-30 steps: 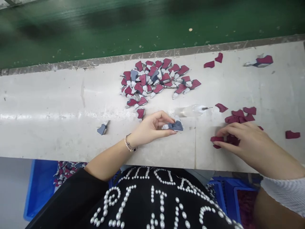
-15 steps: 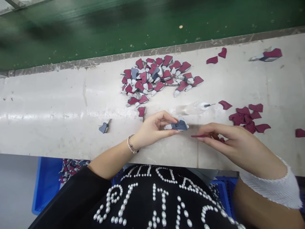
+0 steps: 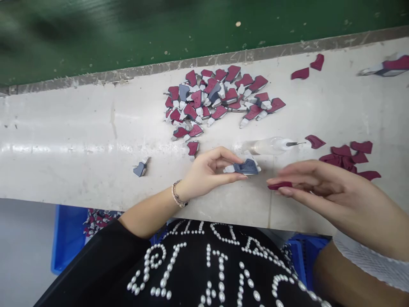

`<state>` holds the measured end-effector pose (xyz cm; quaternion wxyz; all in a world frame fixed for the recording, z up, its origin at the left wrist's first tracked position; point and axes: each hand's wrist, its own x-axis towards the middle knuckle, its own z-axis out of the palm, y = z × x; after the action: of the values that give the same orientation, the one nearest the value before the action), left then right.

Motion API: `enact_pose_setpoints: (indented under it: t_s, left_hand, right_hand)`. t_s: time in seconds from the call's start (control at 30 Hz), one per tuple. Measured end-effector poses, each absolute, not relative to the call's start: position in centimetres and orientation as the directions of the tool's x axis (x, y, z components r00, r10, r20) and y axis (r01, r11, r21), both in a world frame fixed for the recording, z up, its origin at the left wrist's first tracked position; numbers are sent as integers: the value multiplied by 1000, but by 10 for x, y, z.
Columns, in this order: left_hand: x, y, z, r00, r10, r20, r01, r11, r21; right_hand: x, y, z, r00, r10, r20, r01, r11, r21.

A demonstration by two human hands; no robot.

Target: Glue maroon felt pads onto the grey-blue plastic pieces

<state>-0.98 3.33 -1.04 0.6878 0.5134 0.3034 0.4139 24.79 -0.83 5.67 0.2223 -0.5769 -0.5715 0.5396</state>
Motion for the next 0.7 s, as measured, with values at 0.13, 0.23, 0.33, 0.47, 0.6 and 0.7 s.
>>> enact_pose_setpoints:
  t_s: [0.13,0.23,0.33,0.47,0.6,0.7]
  left_hand:
    - [-7,29,-13,392,907,152,-123,-112,986]
    - [-6,28,-13,341,910,237,21,-260,965]
    - [-6,29,-13,349,888,299,81,-346,935]
    - [-8,30,-12,372,854,365,93,-425,900]
    - [-9,32,-9,382,805,453,107,-526,844]
    - [-8,33,-7,390,780,489,129,-572,810]
  right_hand:
    - [230,-6,62,-279,930,-240,456,-92,-885]
    - [215,-3,62,-267,948,-173,480,-24,-877]
    - [204,0,59,-231,958,-169,457,-46,-888]
    - [201,3,58,-194,956,-220,472,-106,-875]
    - [206,4,63,-157,968,-198,555,-79,-828]
    - [209,2,68,-165,966,-197,564,-72,-823]
